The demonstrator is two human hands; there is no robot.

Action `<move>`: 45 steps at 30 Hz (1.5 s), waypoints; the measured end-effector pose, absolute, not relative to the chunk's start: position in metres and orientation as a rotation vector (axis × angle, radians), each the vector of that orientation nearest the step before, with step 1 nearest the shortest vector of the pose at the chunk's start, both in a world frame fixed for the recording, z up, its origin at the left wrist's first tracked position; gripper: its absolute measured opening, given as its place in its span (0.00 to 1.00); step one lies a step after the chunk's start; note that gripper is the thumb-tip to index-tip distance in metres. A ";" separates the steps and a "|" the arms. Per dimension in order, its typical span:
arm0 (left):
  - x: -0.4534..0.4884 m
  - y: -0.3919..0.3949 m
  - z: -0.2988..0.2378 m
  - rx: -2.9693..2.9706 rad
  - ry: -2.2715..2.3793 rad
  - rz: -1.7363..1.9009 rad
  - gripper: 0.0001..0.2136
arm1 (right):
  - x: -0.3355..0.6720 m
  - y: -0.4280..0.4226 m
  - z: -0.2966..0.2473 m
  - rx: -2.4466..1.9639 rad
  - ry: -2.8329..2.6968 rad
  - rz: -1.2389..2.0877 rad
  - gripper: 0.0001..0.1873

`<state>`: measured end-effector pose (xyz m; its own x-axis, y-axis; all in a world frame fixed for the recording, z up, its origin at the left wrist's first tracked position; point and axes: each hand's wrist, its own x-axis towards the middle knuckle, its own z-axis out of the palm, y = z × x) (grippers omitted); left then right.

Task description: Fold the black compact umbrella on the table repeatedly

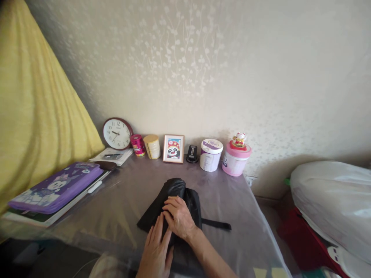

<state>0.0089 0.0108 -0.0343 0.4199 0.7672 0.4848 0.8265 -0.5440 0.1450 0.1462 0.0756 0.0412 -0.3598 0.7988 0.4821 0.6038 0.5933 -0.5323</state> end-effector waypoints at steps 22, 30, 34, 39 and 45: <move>0.004 0.012 -0.012 -2.805 -1.901 -1.273 0.32 | 0.214 0.058 0.018 -1.440 -2.057 0.337 0.15; -0.002 0.013 -0.007 -2.835 -1.954 -1.449 0.29 | 0.198 0.021 0.045 -1.356 -2.100 0.518 0.15; -0.001 0.013 -0.009 -2.813 -1.958 -1.428 0.30 | 0.189 0.036 0.034 -1.416 -2.100 0.328 0.18; -0.003 0.012 -0.012 -2.847 -1.896 -1.340 0.32 | 0.174 0.005 0.029 -1.285 -2.342 0.456 0.12; -0.001 0.010 -0.007 -2.844 -1.886 -1.288 0.35 | 0.197 -0.005 0.042 -1.484 -1.957 0.555 0.14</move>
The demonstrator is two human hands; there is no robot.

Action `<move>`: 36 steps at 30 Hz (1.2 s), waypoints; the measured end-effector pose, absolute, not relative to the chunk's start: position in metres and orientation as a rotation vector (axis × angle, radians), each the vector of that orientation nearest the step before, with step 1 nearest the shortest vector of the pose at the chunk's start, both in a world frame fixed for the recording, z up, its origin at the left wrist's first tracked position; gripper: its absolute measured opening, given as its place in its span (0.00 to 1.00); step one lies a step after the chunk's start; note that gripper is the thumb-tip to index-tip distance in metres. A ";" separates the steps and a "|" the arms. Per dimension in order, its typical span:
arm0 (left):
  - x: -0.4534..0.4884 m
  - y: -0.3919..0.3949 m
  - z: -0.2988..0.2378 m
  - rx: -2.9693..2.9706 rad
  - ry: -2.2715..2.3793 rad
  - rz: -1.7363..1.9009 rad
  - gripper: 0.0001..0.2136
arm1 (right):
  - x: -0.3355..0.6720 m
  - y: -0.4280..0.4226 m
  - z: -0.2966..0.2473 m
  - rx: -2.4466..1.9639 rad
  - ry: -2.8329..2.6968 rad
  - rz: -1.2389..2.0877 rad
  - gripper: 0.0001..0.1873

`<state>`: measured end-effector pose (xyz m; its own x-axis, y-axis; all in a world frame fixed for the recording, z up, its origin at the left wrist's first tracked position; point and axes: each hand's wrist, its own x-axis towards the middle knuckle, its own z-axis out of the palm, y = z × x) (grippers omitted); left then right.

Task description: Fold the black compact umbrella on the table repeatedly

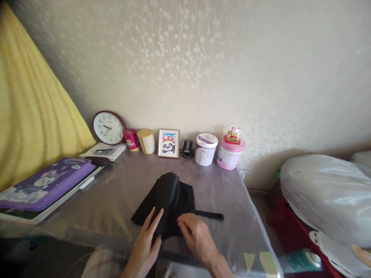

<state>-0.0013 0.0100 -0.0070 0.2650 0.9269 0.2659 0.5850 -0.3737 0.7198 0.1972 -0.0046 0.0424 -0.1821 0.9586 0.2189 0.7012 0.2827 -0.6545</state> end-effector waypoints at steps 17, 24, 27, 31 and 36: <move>-0.001 0.009 -0.006 2.101 1.398 0.920 0.32 | 0.235 0.045 0.010 -1.861 -1.136 0.904 0.19; -0.001 0.009 -0.008 2.095 1.391 0.940 0.32 | 0.236 0.048 0.023 -1.804 -1.074 1.061 0.21; 0.000 0.009 -0.008 2.097 1.390 0.926 0.32 | 0.233 0.048 0.021 -1.782 -1.047 1.098 0.23; 0.000 0.009 -0.011 2.107 1.396 0.923 0.33 | 0.225 0.049 0.024 -1.704 -1.026 1.135 0.27; 0.000 0.010 -0.015 2.142 1.408 0.932 0.35 | 0.203 0.053 0.050 -1.452 -0.951 1.208 0.23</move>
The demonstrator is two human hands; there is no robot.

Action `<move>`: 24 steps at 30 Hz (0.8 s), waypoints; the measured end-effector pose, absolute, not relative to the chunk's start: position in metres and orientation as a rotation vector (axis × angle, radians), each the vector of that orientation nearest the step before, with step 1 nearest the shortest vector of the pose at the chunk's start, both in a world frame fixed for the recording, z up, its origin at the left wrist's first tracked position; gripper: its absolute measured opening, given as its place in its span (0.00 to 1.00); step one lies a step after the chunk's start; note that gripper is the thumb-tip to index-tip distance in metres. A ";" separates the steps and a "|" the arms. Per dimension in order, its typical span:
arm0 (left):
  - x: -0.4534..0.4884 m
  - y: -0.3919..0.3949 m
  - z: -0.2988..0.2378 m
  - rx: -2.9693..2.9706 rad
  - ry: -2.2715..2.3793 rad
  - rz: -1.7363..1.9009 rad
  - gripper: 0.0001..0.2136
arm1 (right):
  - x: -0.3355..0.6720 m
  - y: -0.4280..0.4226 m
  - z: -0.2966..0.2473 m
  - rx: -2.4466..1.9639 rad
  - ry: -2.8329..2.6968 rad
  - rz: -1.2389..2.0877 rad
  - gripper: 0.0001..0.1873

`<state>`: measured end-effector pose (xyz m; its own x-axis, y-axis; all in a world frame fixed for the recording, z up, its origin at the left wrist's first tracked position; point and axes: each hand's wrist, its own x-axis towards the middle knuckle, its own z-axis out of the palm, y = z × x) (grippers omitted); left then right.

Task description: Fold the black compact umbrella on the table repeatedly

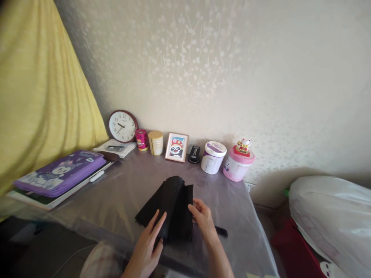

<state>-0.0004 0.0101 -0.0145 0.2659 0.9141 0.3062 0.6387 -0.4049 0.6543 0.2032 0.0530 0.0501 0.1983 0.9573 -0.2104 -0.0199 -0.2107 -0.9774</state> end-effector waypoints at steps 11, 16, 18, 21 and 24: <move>0.002 0.014 -0.028 2.294 1.433 1.043 0.33 | 0.139 0.090 0.067 -1.263 -1.059 1.198 0.21; 0.000 0.013 -0.033 2.403 1.521 0.994 0.29 | 0.119 0.106 0.053 -1.341 -1.215 1.134 0.17; -0.001 0.013 -0.038 2.448 1.565 0.988 0.26 | 0.115 0.109 0.051 -1.404 -1.300 1.068 0.16; 0.000 0.012 -0.049 2.486 1.644 1.019 0.22 | 0.110 0.110 0.052 -1.508 -1.442 0.964 0.16; 0.001 0.011 -0.058 2.510 1.708 1.092 0.20 | 0.105 0.108 0.055 -1.612 -1.564 0.875 0.18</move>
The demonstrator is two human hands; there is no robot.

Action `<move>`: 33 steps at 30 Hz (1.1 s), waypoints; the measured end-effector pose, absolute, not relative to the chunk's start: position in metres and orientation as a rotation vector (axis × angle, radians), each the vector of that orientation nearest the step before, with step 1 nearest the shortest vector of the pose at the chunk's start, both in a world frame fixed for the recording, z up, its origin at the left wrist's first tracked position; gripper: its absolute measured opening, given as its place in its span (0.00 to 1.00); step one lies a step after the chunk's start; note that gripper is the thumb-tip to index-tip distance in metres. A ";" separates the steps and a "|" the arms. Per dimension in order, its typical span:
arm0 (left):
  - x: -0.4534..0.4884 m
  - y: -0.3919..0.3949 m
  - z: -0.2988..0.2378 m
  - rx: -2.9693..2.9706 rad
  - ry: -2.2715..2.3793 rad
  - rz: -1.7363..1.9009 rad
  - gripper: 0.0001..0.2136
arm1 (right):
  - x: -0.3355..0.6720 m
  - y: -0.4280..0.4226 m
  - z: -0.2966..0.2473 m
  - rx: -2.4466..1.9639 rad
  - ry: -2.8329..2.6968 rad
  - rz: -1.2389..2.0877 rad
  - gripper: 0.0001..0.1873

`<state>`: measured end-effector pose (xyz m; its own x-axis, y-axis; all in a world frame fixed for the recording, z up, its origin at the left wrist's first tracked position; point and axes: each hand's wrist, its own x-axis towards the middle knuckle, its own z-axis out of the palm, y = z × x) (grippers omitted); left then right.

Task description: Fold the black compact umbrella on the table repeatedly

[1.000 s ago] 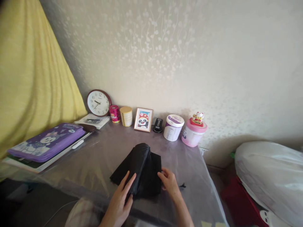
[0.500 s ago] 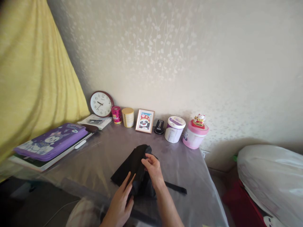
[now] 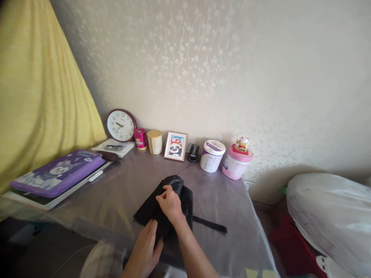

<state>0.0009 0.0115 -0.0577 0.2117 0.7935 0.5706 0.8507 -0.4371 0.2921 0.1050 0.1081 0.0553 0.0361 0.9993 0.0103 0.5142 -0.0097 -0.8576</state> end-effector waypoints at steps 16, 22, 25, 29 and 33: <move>-0.002 0.003 -0.003 -2.538 -1.518 -0.808 0.30 | 0.099 0.104 0.058 -1.612 -1.782 0.701 0.10; -0.003 0.004 -0.018 -2.576 -1.588 -0.849 0.33 | 0.123 0.073 0.057 -1.294 -1.751 0.690 0.09; -0.003 0.003 -0.017 -2.602 -1.620 -0.886 0.34 | 0.139 0.059 0.048 -1.122 -1.832 0.542 0.11; -0.002 0.002 -0.016 -2.596 -1.613 -0.911 0.34 | 0.149 0.069 0.033 -1.060 -2.064 0.405 0.14; -0.002 0.002 -0.015 -2.564 -1.636 -0.866 0.34 | 0.151 0.113 0.027 -1.162 -2.138 0.233 0.13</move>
<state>-0.0022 0.0021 -0.0148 0.3147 0.8446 0.4331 0.8330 -0.4645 0.3006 0.1508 0.1128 0.0268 -0.3677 0.7956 0.4814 0.6735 0.5848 -0.4520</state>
